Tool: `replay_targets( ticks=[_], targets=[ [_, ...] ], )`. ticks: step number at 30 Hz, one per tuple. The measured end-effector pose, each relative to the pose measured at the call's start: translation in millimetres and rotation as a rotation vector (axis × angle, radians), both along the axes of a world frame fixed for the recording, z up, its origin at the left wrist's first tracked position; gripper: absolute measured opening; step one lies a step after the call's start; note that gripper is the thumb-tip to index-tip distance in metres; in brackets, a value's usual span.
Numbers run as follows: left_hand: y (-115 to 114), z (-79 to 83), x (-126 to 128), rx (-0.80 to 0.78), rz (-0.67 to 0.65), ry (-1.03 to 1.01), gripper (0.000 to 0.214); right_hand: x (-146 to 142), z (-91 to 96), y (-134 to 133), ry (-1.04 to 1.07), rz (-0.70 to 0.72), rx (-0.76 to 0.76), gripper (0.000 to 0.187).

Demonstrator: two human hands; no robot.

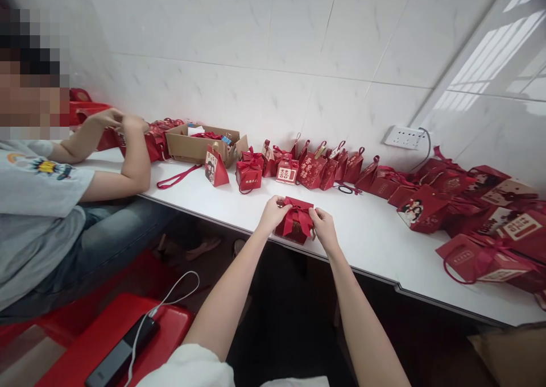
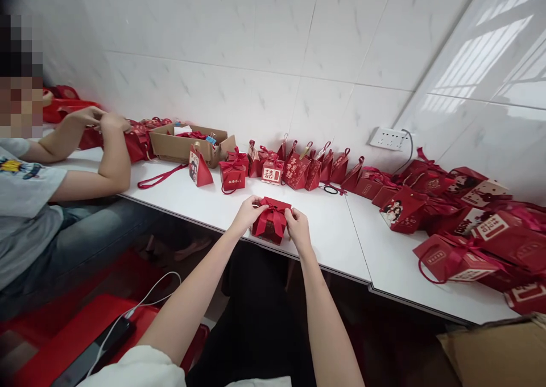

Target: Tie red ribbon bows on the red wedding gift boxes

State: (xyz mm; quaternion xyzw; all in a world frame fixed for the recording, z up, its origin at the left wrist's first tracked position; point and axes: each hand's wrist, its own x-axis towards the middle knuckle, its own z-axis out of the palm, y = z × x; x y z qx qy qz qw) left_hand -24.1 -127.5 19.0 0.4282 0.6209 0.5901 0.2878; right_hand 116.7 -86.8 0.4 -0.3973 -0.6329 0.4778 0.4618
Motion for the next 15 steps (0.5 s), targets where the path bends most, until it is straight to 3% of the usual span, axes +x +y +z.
replay_targets(
  ticks=[4,9,12,15],
  targets=[
    [1.2,1.2,-1.3,0.001,-0.017,0.024,0.01,0.9,0.0,4.2,0.007,-0.008,0.006,0.041],
    [-2.7,5.9,-8.7,-0.059,-0.077,0.029,0.027,0.5,-1.7,2.8,0.011,-0.025,-0.02,0.043],
    [-3.0,10.5,-13.7,-0.108,-0.081,0.05,0.024,0.9,-1.6,1.4,-0.008,-0.019,-0.058,0.043],
    [0.0,14.5,-17.2,-0.148,-0.106,0.087,0.039,0.7,-0.4,2.0,-0.034,-0.008,-0.097,0.043]
  ],
)
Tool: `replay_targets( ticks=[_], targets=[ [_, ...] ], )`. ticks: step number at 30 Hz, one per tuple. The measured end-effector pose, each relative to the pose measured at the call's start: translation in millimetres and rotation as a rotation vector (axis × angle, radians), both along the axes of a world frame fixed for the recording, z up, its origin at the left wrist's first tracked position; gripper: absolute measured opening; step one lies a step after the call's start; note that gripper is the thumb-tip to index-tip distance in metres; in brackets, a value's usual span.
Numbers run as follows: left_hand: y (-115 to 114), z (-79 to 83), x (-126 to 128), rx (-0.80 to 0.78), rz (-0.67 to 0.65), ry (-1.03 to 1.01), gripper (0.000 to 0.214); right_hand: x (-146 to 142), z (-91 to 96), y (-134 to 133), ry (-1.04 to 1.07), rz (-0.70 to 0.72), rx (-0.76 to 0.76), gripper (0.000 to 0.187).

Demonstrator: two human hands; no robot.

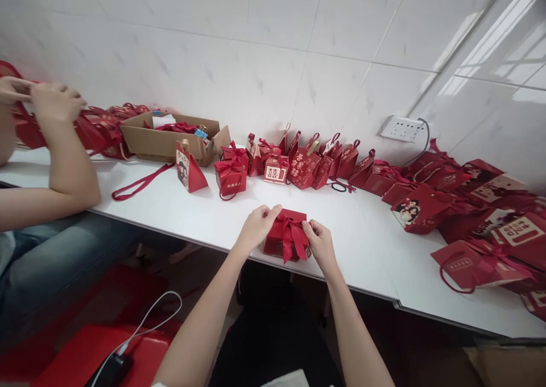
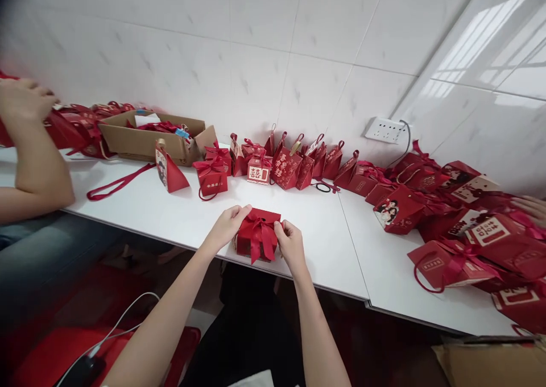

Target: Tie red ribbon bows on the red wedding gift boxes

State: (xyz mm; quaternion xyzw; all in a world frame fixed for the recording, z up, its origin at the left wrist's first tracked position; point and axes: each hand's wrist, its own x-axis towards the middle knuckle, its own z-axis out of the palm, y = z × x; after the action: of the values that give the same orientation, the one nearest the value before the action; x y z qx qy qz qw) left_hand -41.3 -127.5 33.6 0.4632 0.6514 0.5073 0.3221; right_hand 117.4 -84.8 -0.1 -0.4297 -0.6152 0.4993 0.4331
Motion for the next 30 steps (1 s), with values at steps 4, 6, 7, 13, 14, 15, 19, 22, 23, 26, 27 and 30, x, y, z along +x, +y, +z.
replay_targets(
  ticks=[4,6,7,13,14,15,19,22,23,26,27,30],
  targets=[
    [3.4,-1.0,-5.4,-0.013,-0.023,0.076,0.034,-5.4,1.5,1.1,-0.026,-0.007,-0.032,0.044],
    [2.3,-4.7,-9.8,-0.012,-0.022,0.019,0.032,-10.2,2.8,0.3,-0.033,-0.011,-0.043,0.044],
    [0.8,-7.0,-12.2,-0.01,-0.017,-0.032,0.032,-12.8,3.9,-0.4,-0.036,-0.009,-0.046,0.044],
    [-12.9,-16.9,-21.1,0.02,0.053,-0.251,0.034,-26.3,12.6,-4.4,0.0,0.007,-0.134,0.046],
    [-14.7,-17.8,-20.6,0.02,0.073,-0.26,0.034,-27.8,13.2,-4.3,0.032,0.007,-0.175,0.047],
    [-16.3,-18.7,-19.7,0.018,0.093,-0.262,0.034,-29.2,13.4,-3.9,0.067,0.005,-0.219,0.048],
    [-21.0,-22.2,-14.2,0.03,0.144,-0.229,0.033,-32.1,12.3,-1.0,0.164,-0.035,-0.362,0.05],
    [-22.6,-23.1,-10.0,0.042,0.155,-0.197,0.032,-32.2,11.3,1.4,0.181,-0.057,-0.43,0.05],
    [-22.5,-22.9,-8.3,0.045,0.161,-0.188,0.032,-32.3,11.0,2.0,0.189,-0.064,-0.451,0.051],
    [-20.9,-22.7,-2.0,0.058,0.194,-0.183,0.032,-34.2,9.0,2.6,0.233,-0.098,-0.529,0.051],
    [-20.4,-23.6,0.0,0.059,0.207,-0.19,0.032,-35.0,8.1,2.5,0.247,-0.106,-0.554,0.05],
    [-22.0,-31.5,-1.0,0.036,0.219,-0.24,0.035,-33.8,5.1,1.8,0.242,-0.083,-0.579,0.049]
  ],
)
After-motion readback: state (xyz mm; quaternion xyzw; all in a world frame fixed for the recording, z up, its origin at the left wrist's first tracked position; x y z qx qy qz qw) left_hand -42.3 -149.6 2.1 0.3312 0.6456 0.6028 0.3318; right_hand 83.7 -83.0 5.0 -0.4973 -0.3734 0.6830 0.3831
